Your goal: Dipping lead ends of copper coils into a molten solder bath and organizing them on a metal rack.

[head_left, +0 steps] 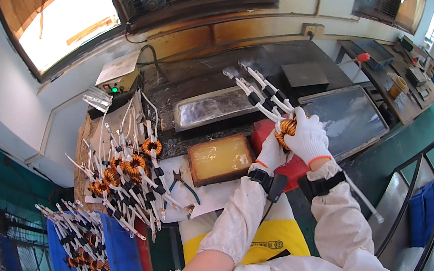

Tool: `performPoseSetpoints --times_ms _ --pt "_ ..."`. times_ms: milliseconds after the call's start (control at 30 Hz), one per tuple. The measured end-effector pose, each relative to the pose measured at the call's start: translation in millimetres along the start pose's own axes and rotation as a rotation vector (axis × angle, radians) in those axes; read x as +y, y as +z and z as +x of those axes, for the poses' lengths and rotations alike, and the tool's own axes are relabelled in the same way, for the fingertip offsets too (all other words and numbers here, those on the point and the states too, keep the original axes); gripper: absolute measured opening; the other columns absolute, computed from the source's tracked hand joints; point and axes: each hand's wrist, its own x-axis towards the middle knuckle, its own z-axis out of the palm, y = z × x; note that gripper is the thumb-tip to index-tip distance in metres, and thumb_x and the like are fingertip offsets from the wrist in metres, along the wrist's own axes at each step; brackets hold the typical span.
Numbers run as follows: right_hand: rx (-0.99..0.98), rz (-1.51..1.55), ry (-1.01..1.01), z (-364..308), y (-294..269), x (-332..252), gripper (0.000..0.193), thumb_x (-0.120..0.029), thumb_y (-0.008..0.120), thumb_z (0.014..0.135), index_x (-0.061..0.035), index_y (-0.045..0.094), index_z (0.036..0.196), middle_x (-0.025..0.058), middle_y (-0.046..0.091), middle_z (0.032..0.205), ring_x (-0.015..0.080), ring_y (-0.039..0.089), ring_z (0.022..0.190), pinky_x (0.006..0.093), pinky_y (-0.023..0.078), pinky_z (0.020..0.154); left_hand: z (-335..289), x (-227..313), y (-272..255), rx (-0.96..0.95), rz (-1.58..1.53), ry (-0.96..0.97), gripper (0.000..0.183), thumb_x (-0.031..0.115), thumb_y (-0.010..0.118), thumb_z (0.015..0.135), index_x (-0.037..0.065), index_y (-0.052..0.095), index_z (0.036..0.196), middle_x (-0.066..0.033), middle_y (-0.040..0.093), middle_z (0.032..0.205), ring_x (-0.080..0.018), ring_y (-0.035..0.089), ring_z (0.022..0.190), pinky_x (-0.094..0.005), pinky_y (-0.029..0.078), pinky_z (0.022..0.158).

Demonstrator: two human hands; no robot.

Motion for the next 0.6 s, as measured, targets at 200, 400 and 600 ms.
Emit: performPoseSetpoints --times_ms 200,400,600 --pt "0.018 0.077 0.136 -29 -13 8 0.057 -0.035 0.071 0.073 -0.0157 0.047 0.121 0.0232 0.055 0.098 0.0426 0.060 0.091 0.0505 0.051 0.073 -14 -4 20 0.091 0.217 -0.008 0.039 0.040 0.035 0.100 0.015 0.057 0.121 -0.0058 0.063 0.116 -0.0217 0.062 0.105 -0.0368 0.052 0.088" --pt "0.113 0.284 0.245 -49 -1 17 0.070 -0.031 0.073 0.070 -0.0184 0.044 0.133 0.0236 0.054 0.105 0.0418 0.058 0.098 0.0472 0.050 0.083 -21 -7 20 -0.026 0.264 0.013 0.039 0.032 0.036 0.100 0.007 0.055 0.122 -0.0124 0.060 0.121 -0.0260 0.060 0.108 -0.0398 0.048 0.096" --pt "0.171 0.467 0.245 -49 8 24 0.068 -0.025 0.074 0.069 -0.0204 0.048 0.131 0.0228 0.052 0.114 0.0409 0.056 0.104 0.0439 0.048 0.088 -18 -7 25 0.061 0.235 -0.042 0.038 0.035 0.038 0.100 0.009 0.055 0.122 -0.0104 0.061 0.119 -0.0244 0.061 0.106 -0.0385 0.050 0.093"
